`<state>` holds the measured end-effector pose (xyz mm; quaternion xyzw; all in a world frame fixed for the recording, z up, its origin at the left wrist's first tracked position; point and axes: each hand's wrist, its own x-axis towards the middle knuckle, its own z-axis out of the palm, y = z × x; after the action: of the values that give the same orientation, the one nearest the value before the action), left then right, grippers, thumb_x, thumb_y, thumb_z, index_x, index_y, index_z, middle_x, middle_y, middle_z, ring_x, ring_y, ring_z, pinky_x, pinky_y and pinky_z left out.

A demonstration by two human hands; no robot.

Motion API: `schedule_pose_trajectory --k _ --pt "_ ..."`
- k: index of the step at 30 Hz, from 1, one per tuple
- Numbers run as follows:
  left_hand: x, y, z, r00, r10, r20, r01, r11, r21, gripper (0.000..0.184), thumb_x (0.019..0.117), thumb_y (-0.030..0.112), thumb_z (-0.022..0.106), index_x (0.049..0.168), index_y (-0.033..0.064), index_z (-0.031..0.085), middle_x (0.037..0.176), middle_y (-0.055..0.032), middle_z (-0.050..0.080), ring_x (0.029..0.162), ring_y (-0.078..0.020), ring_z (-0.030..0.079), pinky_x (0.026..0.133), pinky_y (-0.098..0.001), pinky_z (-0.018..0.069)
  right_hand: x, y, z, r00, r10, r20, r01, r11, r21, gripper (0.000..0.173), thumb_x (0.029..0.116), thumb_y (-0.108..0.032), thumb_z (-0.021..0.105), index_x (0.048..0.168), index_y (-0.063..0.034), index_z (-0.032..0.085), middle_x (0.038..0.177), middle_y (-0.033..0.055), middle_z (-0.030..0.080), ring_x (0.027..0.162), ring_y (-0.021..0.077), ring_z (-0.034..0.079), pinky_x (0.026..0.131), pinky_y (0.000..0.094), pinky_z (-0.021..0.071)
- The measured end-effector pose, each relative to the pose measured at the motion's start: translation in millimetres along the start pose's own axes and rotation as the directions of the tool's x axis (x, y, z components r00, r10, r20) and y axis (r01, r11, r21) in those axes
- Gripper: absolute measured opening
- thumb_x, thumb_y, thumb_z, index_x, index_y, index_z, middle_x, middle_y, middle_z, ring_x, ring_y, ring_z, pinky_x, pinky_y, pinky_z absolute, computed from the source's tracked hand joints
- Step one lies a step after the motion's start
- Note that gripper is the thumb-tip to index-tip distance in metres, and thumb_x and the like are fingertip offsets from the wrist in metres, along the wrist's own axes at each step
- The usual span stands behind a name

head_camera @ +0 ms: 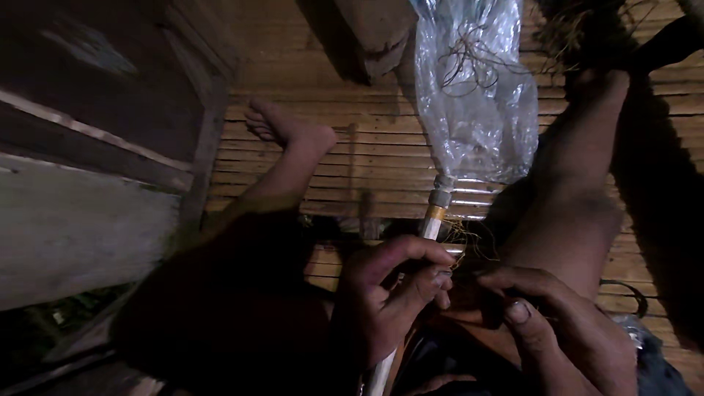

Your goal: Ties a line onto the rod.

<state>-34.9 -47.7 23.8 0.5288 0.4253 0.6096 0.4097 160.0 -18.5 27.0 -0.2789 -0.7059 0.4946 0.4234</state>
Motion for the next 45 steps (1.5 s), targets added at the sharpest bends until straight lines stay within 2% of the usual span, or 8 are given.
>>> schedule_pose_trajectory --k 9,13,18,26,31,37,41,45 --pt "2 3 1 0.999 0.040 0.000 -0.040 0.993 0.109 0.022 0.1050 0.023 0.058 0.101 0.0026 0.066 0.080 0.0016 0.067 0.071 0.0005 0.064 0.065 -0.0160 0.0569 10 6 -19 0.948 -0.033 0.316 -0.094 0.921 0.379 0.032 0.1070 -0.042 0.048 0.117 -0.0124 0.056 0.106 -0.0061 0.060 0.104 -0.0023 0.056 0.093 0.0170 0.0464" --pt "0 3 2 1.000 0.010 -0.028 -0.008 0.997 0.078 0.020 0.1048 0.022 0.058 0.101 0.0042 0.066 0.077 0.0017 0.065 0.067 -0.0007 0.063 0.062 -0.0176 0.0567 9 10 -20 0.958 -0.052 0.281 -0.089 0.880 0.466 0.030 0.1106 -0.036 0.043 0.104 -0.0118 0.061 0.098 -0.0064 0.062 0.096 -0.0034 0.059 0.089 0.0160 0.0490" --pt "0 3 3 0.999 0.009 -0.040 -0.006 0.998 0.063 0.021 0.1047 0.025 0.059 0.101 0.0052 0.066 0.077 0.0019 0.065 0.066 -0.0008 0.063 0.061 -0.0173 0.0561 6 12 -7 0.995 -0.034 0.096 -0.003 0.933 0.359 0.024 0.1098 -0.030 0.048 0.107 -0.0136 0.064 0.097 -0.0096 0.065 0.091 -0.0062 0.061 0.083 0.0122 0.0513" --pt "-1 9 2 1.000 0.027 -0.015 -0.023 0.977 0.213 0.021 0.1036 0.021 0.058 0.099 0.0031 0.067 0.080 0.0006 0.067 0.070 0.0005 0.063 0.063 -0.0162 0.0558 3 11 -3 0.990 -0.129 -0.050 0.137 0.959 0.248 0.016 0.1054 -0.019 0.058 0.113 -0.0145 0.072 0.105 -0.0069 0.074 0.095 0.0023 0.069 0.085 0.0194 0.0575" --pt "-3 17 8 0.999 0.036 0.011 -0.038 0.974 0.223 0.024 0.1057 0.025 0.056 0.100 0.0034 0.065 0.082 -0.0007 0.066 0.070 0.0007 0.062 0.064 -0.0149 0.0542 -1 10 -1 0.983 -0.152 -0.107 0.156 0.988 0.021 0.020 0.1054 -0.018 0.058 0.123 -0.0169 0.068 0.109 -0.0063 0.075 0.096 0.0044 0.072 0.083 0.0203 0.0612" --pt "-2 13 9 0.998 0.052 -0.028 -0.041 0.955 0.295 0.017 0.1016 0.015 0.060 0.099 -0.0002 0.067 0.080 -0.0029 0.068 0.070 -0.0003 0.063 0.064 -0.0147 0.0538 7 -2 11 0.954 -0.148 -0.261 0.110 0.982 -0.155 0.008 0.1019 -0.006 0.059 0.101 -0.0018 0.066 0.095 0.0006 0.073 0.089 0.0021 0.071 0.084 0.0175 0.0578" --pt "-3 13 12 0.996 0.065 -0.054 -0.042 0.938 0.345 0.016 0.1011 0.013 0.060 0.099 0.0001 0.068 0.085 -0.0034 0.069 0.072 0.0002 0.063 0.063 -0.0139 0.0540 -1 5 11 0.961 -0.164 -0.221 0.130 0.978 -0.162 0.014 0.1075 -0.020 0.054 0.112 -0.0141 0.066 0.112 -0.0071 0.070 0.101 -0.0003 0.068 0.086 0.0162 0.0576" --pt "-1 15 13 0.996 0.062 -0.069 -0.030 0.921 0.388 0.014 0.1005 0.013 0.061 0.099 0.0005 0.068 0.083 -0.0038 0.067 0.070 -0.0009 0.062 0.062 -0.0148 0.0539 2 0 14 0.971 -0.129 -0.200 0.105 0.986 -0.127 0.013 0.1078 -0.021 0.053 0.109 -0.0128 0.064 0.114 -0.0044 0.070 0.103 0.0022 0.068 0.088 0.0172 0.0575"
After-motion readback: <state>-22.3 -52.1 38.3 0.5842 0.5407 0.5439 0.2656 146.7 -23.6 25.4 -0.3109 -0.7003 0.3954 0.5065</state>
